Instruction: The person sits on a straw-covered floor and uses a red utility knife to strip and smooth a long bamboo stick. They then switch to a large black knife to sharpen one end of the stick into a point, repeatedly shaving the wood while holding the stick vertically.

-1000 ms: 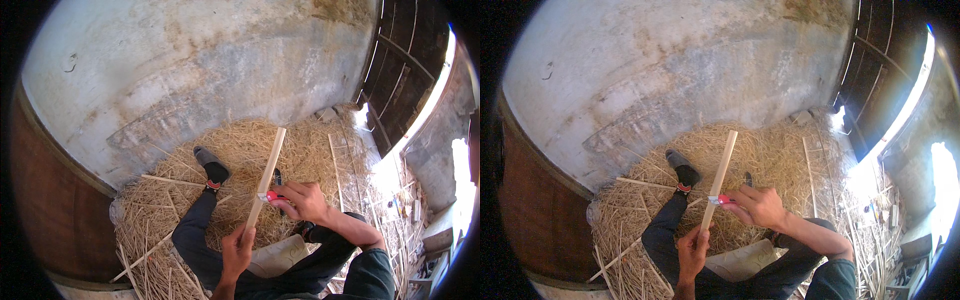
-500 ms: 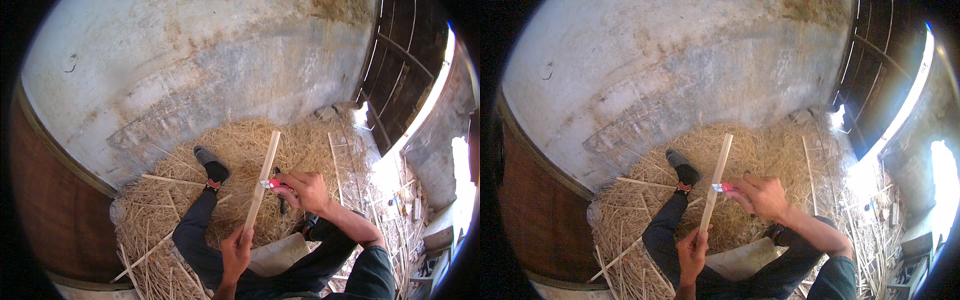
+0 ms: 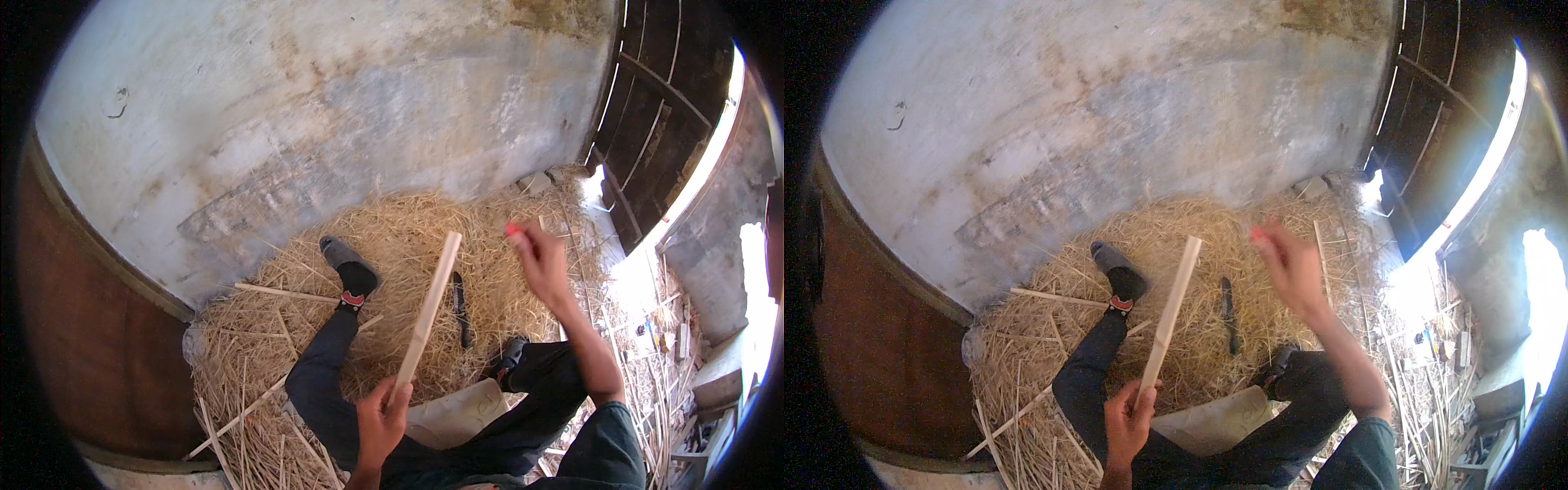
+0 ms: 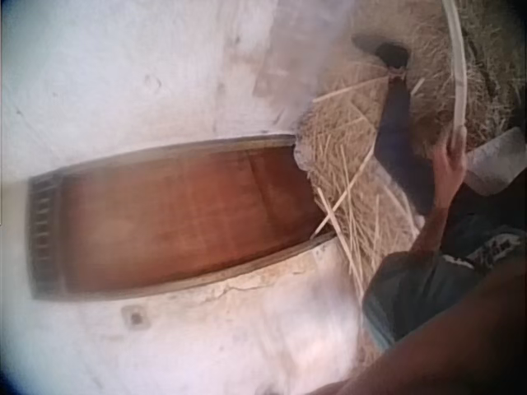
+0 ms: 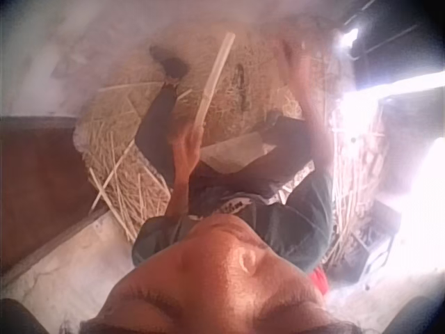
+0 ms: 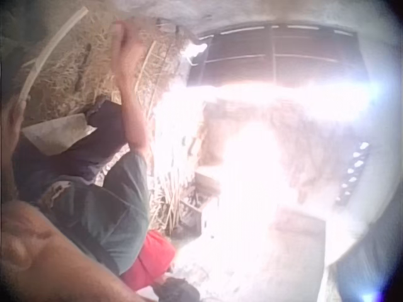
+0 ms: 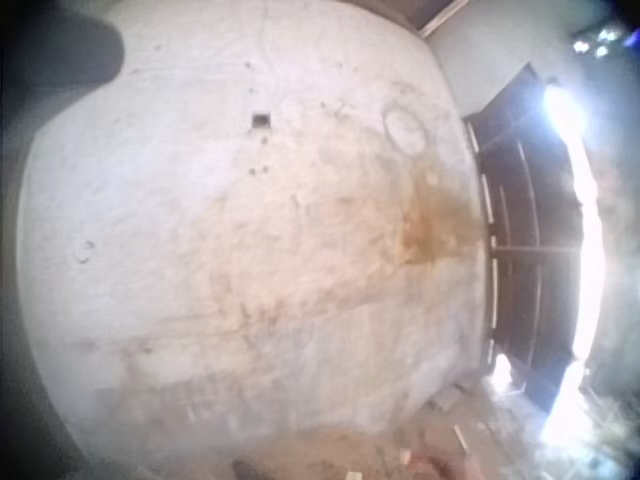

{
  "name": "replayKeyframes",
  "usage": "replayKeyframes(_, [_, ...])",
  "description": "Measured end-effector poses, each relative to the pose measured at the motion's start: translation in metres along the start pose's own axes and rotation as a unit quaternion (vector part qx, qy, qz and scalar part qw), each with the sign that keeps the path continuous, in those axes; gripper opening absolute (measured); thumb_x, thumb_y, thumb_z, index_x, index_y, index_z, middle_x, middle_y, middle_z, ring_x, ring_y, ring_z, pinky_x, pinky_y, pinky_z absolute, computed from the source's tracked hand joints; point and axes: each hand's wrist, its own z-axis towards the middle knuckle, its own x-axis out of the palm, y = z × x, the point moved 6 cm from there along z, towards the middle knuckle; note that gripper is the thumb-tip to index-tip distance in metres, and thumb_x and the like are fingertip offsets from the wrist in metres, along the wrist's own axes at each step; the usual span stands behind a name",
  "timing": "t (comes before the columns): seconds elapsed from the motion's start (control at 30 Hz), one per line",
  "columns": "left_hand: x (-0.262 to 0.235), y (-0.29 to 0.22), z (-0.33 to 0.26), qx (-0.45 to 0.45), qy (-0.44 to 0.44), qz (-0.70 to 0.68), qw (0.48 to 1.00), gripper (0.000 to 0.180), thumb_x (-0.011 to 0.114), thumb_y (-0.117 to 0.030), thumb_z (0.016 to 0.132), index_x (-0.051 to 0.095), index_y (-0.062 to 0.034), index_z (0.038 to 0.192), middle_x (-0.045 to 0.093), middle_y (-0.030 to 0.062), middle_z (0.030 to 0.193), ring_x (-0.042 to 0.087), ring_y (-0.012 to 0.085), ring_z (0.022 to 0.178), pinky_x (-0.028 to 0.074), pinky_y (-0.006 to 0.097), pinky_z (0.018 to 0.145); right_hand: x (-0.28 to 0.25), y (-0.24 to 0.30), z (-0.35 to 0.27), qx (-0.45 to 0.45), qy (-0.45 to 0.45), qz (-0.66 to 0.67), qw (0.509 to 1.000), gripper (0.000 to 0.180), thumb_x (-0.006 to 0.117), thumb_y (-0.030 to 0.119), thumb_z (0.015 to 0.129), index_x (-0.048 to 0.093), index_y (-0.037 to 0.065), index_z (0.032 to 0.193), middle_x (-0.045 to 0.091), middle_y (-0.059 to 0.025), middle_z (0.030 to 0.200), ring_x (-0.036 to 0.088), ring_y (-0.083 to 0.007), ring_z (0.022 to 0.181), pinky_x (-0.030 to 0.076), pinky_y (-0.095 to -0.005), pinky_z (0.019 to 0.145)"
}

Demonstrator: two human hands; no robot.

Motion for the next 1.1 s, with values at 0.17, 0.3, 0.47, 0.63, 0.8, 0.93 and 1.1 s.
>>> replayKeyframes(0.17, [0.003,-0.012,0.016,0.055,-0.020,0.020,0.998,0.027,0.067,-0.023,0.102,0.072,0.0012,0.112,0.055,-0.0031,0.065,0.042,0.0023,0.057,0.032,0.026,0.050,0.030,0.061,-0.036,-0.153,0.106,0.010,0.982,0.021,0.073,0.027,0.094,0.073,0.010,0.106,0.068,-0.0072,0.083,0.067,-0.0222,0.062,0.052,-0.0372,0.052])
replayKeyframes(0.3, [0.011,-0.024,0.017,0.081,-0.027,0.020,0.996,0.028,0.068,-0.025,0.101,0.071,0.0019,0.109,0.054,-0.0019,0.063,0.041,0.0028,0.056,0.030,0.027,0.049,0.038,0.083,-0.049,-0.205,0.122,-0.006,0.971,0.023,0.076,0.031,0.091,0.072,0.012,0.105,0.065,-0.0041,0.079,0.067,-0.0236,0.061,0.052,-0.0367,0.050])
replayKeyframes(0.47, [0.014,-0.025,0.016,0.095,-0.031,0.044,0.994,0.029,0.067,-0.025,0.101,0.071,0.0021,0.109,0.051,-0.0020,0.060,0.039,0.0029,0.053,0.028,0.028,0.048,0.039,0.084,-0.049,-0.182,0.124,-0.011,0.975,0.025,0.077,0.032,0.090,0.072,0.014,0.105,0.066,-0.0033,0.079,0.067,-0.0239,0.060,0.051,-0.0374,0.048])
replayKeyframes(0.63, [0.014,-0.015,0.013,0.068,-0.029,0.028,0.997,0.028,0.067,-0.024,0.101,0.072,0.0019,0.109,0.054,-0.0010,0.061,0.043,0.0029,0.055,0.032,0.027,0.049,0.038,0.077,-0.045,-0.159,0.114,-0.026,0.980,0.024,0.076,0.031,0.090,0.073,0.013,0.106,0.069,-0.0047,0.080,0.069,-0.0240,0.061,0.053,-0.0371,0.052])
replayKeyframes(0.8, [0.016,-0.005,-0.015,0.020,0.037,0.003,0.999,0.025,0.064,-0.022,0.103,0.073,-0.0003,0.110,0.059,-0.0033,0.070,0.045,0.0018,0.060,0.034,0.024,0.052,0.001,-0.002,0.016,0.031,-0.004,-0.072,0.997,0.026,0.069,0.029,0.098,0.074,0.008,0.110,0.072,-0.0113,0.081,0.070,-0.0218,0.063,0.054,-0.0346,0.056])
replayKeyframes(0.93, [0.008,0.004,-0.033,-0.007,0.053,0.009,0.999,0.024,0.062,-0.022,0.104,0.072,-0.0017,0.111,0.054,-0.0046,0.066,0.043,0.0020,0.057,0.033,0.023,0.051,-0.040,-0.055,0.033,0.136,-0.069,-0.090,0.984,0.031,0.066,0.031,0.101,0.072,0.004,0.115,0.073,-0.0125,0.083,0.068,-0.0172,0.070,0.054,-0.0319,0.065])
replayKeyframes(1.1, [-0.002,0.015,-0.002,-0.102,0.086,-0.121,0.984,0.025,0.055,-0.020,0.108,0.069,-0.0006,0.117,0.044,-0.0071,0.063,0.034,0.0011,0.054,0.026,0.023,0.049,0.010,-0.037,0.002,0.155,0.118,0.137,0.971,0.037,0.066,0.033,0.101,0.068,0.004,0.125,0.073,-0.0076,0.106,0.067,-0.0149,0.095,0.053,-0.0325,0.085])
